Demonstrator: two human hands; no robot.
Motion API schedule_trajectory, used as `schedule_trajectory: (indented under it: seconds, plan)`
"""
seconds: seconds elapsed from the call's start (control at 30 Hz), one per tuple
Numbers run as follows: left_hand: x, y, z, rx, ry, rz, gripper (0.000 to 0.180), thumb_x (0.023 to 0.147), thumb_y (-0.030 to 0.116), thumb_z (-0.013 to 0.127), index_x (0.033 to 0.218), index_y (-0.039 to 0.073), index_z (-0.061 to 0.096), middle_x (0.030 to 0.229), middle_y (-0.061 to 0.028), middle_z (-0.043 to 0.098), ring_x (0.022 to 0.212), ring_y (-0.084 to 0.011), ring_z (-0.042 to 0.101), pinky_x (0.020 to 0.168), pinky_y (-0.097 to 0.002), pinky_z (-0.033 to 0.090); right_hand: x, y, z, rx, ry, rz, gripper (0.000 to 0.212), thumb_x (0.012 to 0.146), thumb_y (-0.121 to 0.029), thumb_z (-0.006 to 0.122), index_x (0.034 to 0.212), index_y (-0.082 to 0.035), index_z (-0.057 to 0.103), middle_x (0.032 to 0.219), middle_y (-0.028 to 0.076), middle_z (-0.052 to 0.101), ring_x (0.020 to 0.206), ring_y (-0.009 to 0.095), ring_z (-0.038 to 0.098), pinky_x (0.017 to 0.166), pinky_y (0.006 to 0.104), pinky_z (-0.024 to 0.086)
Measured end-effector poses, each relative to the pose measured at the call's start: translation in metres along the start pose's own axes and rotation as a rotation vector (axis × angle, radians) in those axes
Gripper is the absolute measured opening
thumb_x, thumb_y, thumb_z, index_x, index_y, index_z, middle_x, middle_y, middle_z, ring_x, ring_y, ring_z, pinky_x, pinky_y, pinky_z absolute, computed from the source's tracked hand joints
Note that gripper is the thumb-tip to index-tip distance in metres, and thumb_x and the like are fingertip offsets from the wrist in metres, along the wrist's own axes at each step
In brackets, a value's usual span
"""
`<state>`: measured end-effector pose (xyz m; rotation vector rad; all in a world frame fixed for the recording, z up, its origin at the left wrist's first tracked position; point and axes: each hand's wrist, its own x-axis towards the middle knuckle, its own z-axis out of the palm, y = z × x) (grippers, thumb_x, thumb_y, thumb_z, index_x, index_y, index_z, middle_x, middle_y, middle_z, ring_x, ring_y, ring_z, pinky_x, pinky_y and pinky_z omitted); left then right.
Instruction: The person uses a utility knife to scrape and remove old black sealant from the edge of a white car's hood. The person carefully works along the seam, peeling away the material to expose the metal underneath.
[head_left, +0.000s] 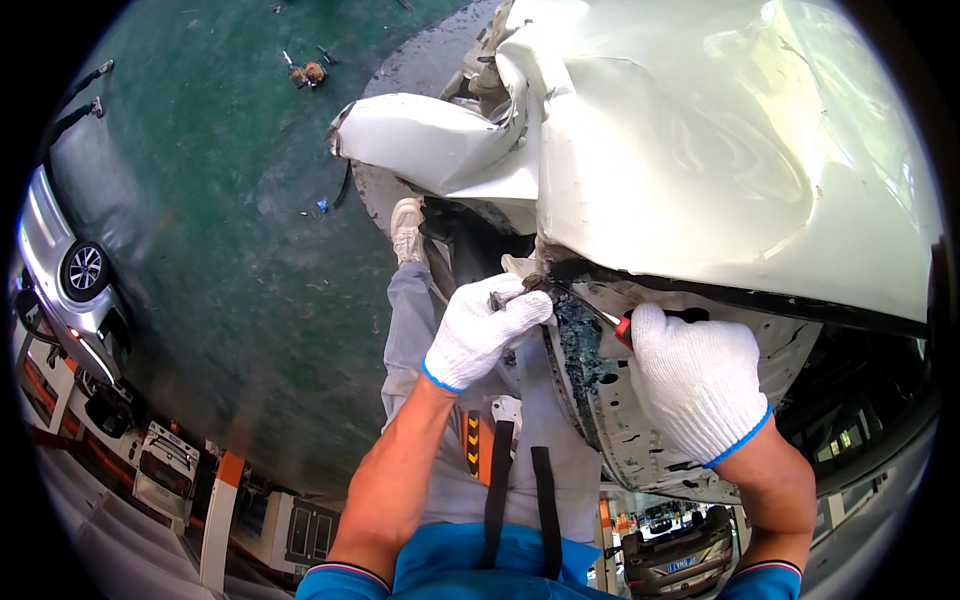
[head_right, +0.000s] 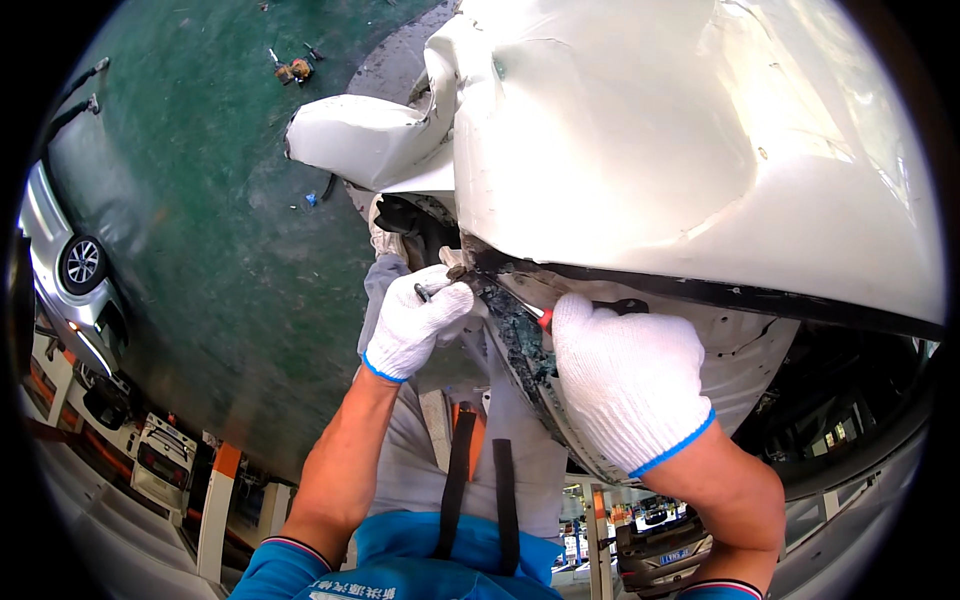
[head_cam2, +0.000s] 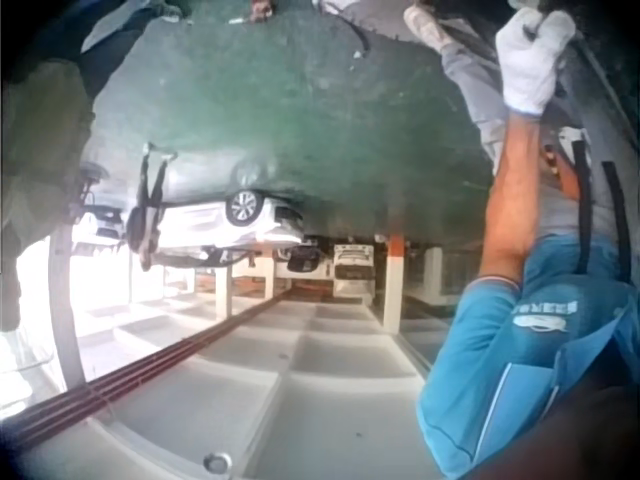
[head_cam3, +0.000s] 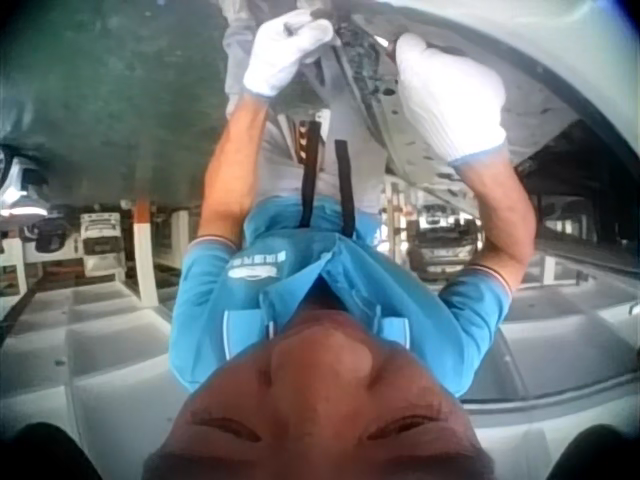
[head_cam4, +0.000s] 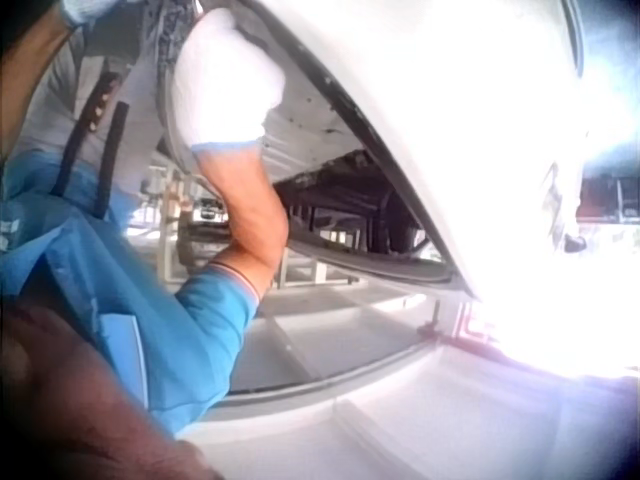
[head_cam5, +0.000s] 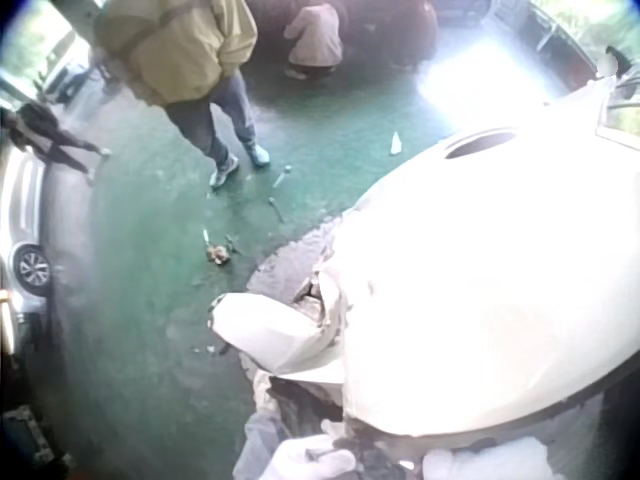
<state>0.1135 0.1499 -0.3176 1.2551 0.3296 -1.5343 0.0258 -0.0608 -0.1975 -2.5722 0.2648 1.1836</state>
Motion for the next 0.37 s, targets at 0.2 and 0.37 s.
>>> schedule_trajectory:
  seconds: [0.2, 0.37]
  plan:
    - [0.001, 0.002, 0.001, 0.078, -0.007, 0.027, 0.021, 0.097, 0.02, 0.072, 0.084, 0.005, 0.068, 0.067, 0.0059, 0.055, 0.056, -0.0027, 0.045, 0.051, -0.0222, 0.032, 0.004, 0.0, -0.009, 0.002, -0.027, -0.046, 0.013, 0.08, -0.012, 0.066, 0.089, -0.006, 0.058, 0.064, 0.011, 0.064, 0.056, 0.031, 0.067, 0.051, 0.0423, 0.049]
    - [-0.006, 0.012, 0.002, 0.077, 0.005, -0.04, 0.019, 0.098, 0.018, 0.072, 0.085, 0.005, 0.073, 0.065, 0.0063, 0.055, 0.059, -0.0021, 0.043, 0.053, -0.0229, 0.031, 0.005, 0.003, -0.008, -0.001, -0.014, -0.086, 0.018, 0.082, -0.015, 0.068, 0.093, -0.004, 0.058, 0.063, 0.012, 0.065, 0.057, 0.032, 0.068, 0.052, 0.0436, 0.05]
